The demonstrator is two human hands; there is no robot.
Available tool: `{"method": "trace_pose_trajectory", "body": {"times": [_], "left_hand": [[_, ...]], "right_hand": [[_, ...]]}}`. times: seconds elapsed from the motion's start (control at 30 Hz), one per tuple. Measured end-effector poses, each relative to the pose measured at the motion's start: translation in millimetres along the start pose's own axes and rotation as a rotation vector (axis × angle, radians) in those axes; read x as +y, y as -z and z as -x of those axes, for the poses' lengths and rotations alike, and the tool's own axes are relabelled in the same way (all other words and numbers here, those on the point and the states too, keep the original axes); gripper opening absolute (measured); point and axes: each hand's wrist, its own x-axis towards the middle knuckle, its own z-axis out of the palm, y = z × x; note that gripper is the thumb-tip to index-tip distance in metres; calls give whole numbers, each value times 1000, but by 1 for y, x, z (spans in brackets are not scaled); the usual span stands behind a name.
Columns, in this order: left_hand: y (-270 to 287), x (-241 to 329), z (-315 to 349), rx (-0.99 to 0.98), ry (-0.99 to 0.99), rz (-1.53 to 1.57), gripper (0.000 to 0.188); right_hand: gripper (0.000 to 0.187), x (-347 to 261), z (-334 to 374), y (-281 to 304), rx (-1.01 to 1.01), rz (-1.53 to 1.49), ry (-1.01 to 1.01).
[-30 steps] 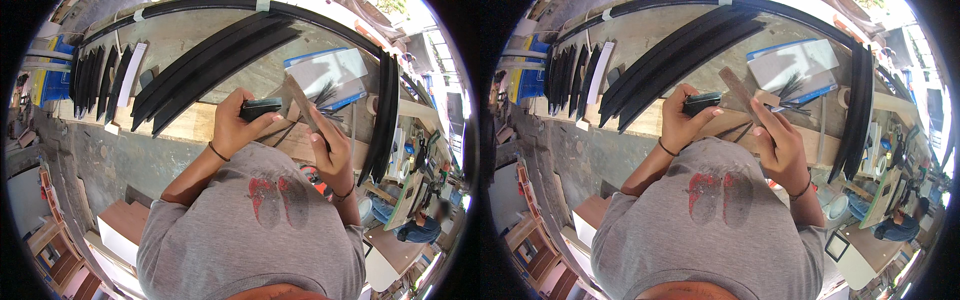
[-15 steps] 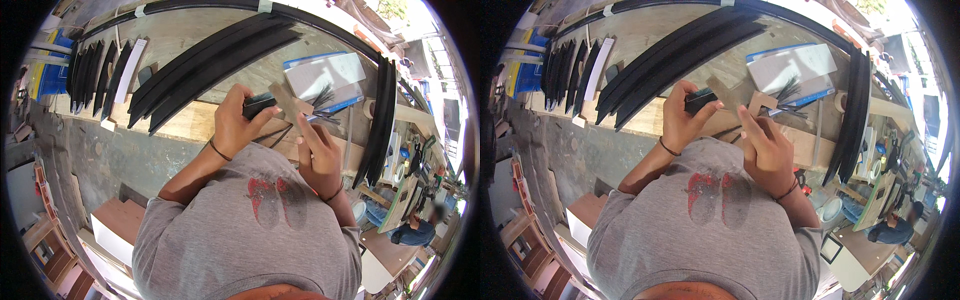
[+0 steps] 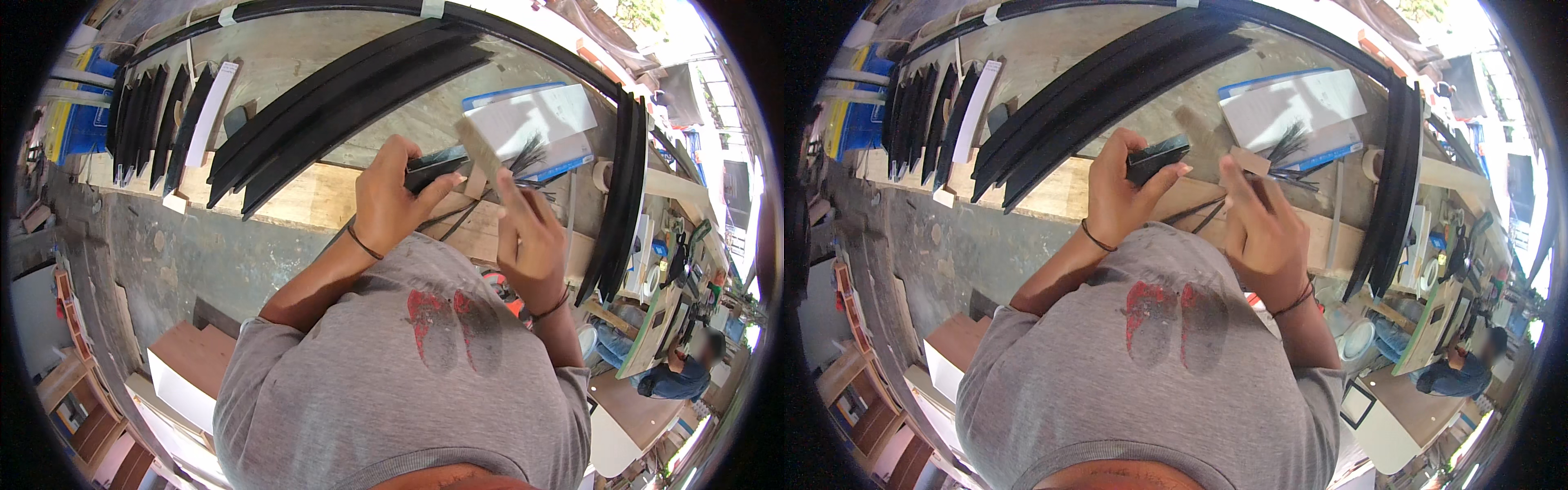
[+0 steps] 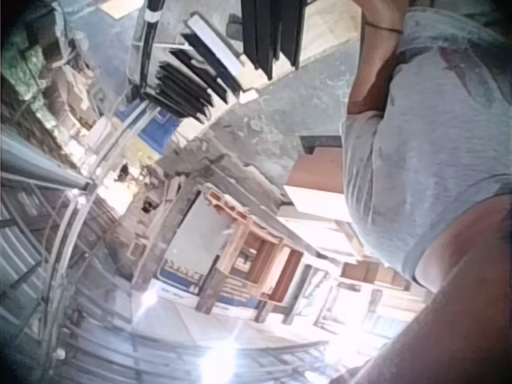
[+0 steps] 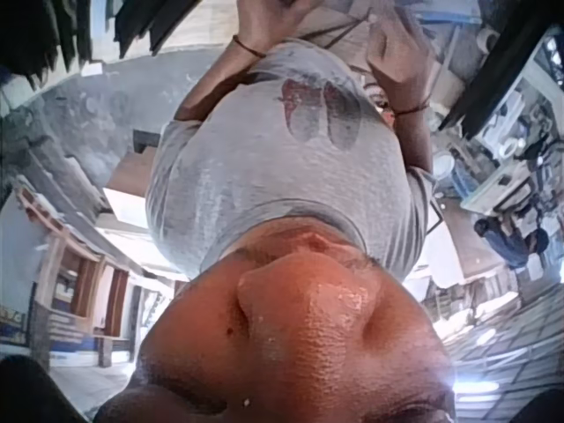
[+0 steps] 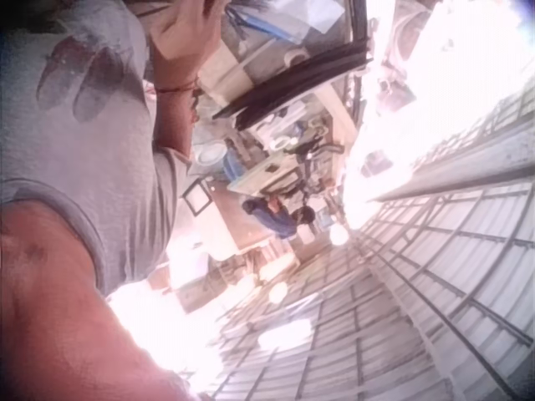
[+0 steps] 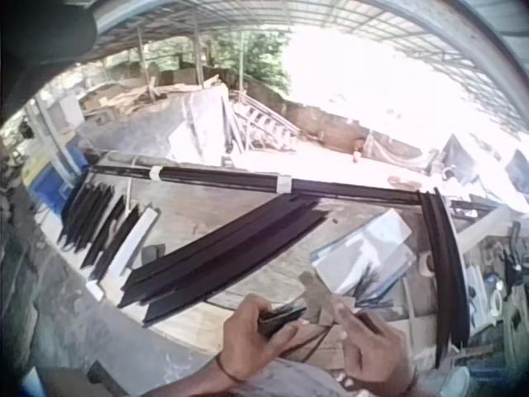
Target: The person files the edges of black plastic strips using a flat tool and then places the strips back onto the workbench.
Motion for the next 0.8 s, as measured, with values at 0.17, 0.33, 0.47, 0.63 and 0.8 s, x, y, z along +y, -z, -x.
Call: {"method": "trace_pose_trajectory", "body": {"times": [0.17, 0.33, 0.47, 0.63, 0.8], "left_hand": [[2, -3, -2, 38, 21, 14, 48], [1, -8, -8, 72, 13, 78, 48], [7, -7, -8, 41, 79, 127, 48], [3, -15, -7, -52, 54, 198, 50], [4, -10, -5, -119, 33, 200, 45]], "right_hand": [[47, 1, 1, 6, -37, -144, -21], [46, -3, -3, 0, -71, -225, -31], [45, 3, -6, 5, -138, -407, -120], [43, 11, 0, -2, -182, -563, -88], [43, 12, -8, 1, -151, -567, -82]]}}
